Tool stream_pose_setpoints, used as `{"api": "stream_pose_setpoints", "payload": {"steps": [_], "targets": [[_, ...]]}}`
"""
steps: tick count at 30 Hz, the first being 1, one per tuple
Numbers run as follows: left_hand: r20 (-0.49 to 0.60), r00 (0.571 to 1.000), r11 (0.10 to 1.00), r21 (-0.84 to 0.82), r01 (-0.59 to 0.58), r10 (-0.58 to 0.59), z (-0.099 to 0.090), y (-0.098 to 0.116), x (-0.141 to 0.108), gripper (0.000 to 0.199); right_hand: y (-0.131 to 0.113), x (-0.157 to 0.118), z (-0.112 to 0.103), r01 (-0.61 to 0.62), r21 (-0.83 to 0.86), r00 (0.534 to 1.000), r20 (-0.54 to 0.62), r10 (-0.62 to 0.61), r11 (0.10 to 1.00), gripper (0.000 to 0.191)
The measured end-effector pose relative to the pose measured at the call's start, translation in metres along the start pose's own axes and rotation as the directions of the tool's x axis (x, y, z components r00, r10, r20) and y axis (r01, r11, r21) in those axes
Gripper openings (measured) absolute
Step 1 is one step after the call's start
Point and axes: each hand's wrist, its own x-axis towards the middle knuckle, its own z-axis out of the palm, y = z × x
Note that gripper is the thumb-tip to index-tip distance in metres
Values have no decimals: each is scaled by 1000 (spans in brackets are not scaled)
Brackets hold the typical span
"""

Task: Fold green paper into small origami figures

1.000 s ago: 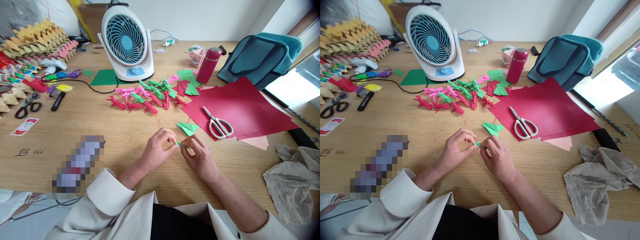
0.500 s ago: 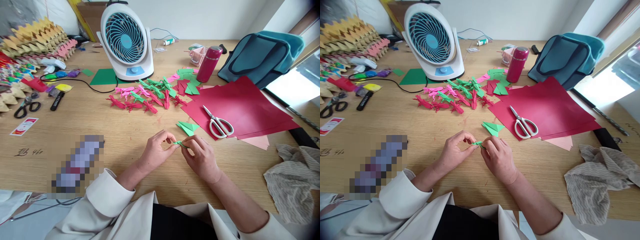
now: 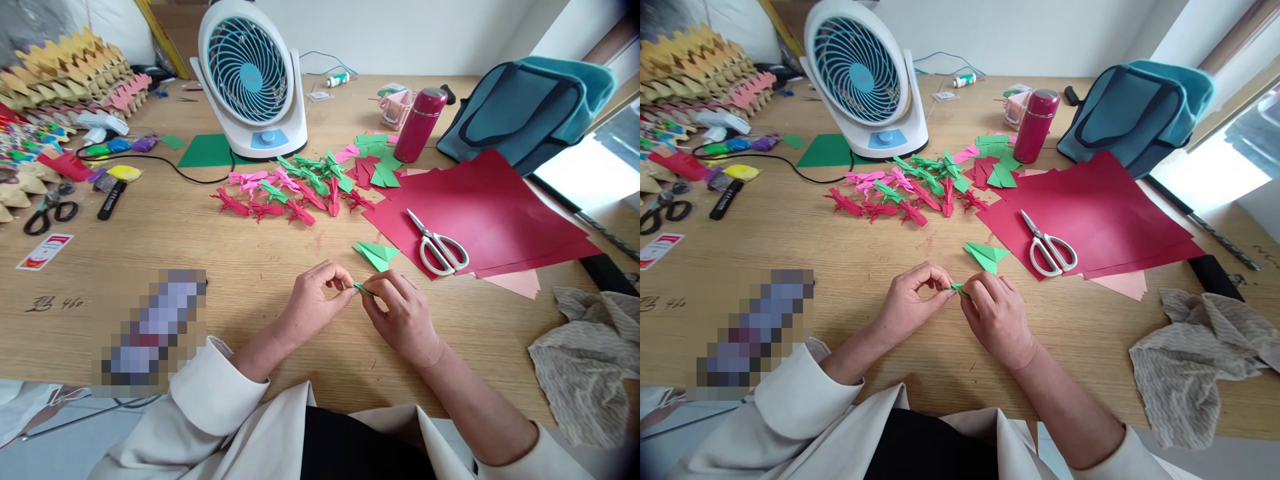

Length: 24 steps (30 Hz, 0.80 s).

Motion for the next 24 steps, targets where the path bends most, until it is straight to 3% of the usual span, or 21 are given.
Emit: {"api": "stream_pose_setpoints", "payload": {"steps": [6, 12, 18, 24], "targets": [[42, 999, 998, -58, 18, -16, -2, 1, 2, 7, -2, 2, 0, -107, 194, 994, 50, 99, 975, 6], [59, 998, 996, -91, -6, 12, -6, 2, 5, 5, -3, 6, 1, -314, 448, 949, 148, 278, 837, 8], [119, 993, 992, -122, 41, -26, -10, -1, 6, 6, -3, 7, 2, -460, 504, 887, 238, 395, 731, 10], [122, 992, 992, -126, 22, -6, -11, -3, 6, 1, -4, 7, 0, -511, 532, 860, 304, 411, 675, 14]]}}
